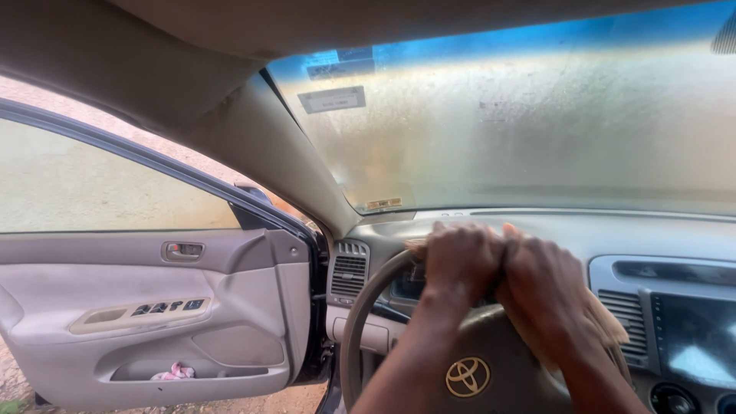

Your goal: Cleaning the car dashboard and steering wheel area with a cloth.

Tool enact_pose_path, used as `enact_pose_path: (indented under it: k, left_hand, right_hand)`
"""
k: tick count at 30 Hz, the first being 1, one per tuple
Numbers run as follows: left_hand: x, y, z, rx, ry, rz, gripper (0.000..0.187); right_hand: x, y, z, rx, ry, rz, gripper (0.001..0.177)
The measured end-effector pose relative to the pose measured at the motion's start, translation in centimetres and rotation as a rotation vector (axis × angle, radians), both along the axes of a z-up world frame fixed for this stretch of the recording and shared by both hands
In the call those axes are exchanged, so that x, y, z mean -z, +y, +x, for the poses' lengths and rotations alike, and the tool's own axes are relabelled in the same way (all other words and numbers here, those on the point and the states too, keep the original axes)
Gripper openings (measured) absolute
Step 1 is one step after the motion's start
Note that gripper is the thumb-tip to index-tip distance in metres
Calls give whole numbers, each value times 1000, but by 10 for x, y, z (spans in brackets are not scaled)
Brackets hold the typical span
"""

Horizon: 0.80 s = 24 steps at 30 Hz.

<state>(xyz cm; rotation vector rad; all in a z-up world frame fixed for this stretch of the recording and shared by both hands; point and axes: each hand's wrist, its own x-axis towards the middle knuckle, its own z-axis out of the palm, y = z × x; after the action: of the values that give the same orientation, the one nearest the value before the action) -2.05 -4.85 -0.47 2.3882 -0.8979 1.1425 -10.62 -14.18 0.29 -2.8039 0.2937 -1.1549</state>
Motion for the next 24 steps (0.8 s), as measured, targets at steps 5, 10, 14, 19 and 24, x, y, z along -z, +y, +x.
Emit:
enact_pose_path:
  k: [5,10,14,19,24]
  left_hand:
    - [35,32,45,-58,-250,-119,36]
    - [35,56,27,-69,12,-335,48]
    - [39,46,26,-25,-15,-362,48]
    - [32,25,27,-120,35,-315,44]
    - [30,9,16,-31,-169,-281,34]
  right_hand:
    - [-8,21,27,-175,-4,-246,19]
    - [-12,34,39,-283,-19,-331,28]
    - [-4,22,21,-294,-32,-304,25]
    - [10,12,11,-275,-128,-47,40]
    - [34,-12,20,-180,-336,-41,44]
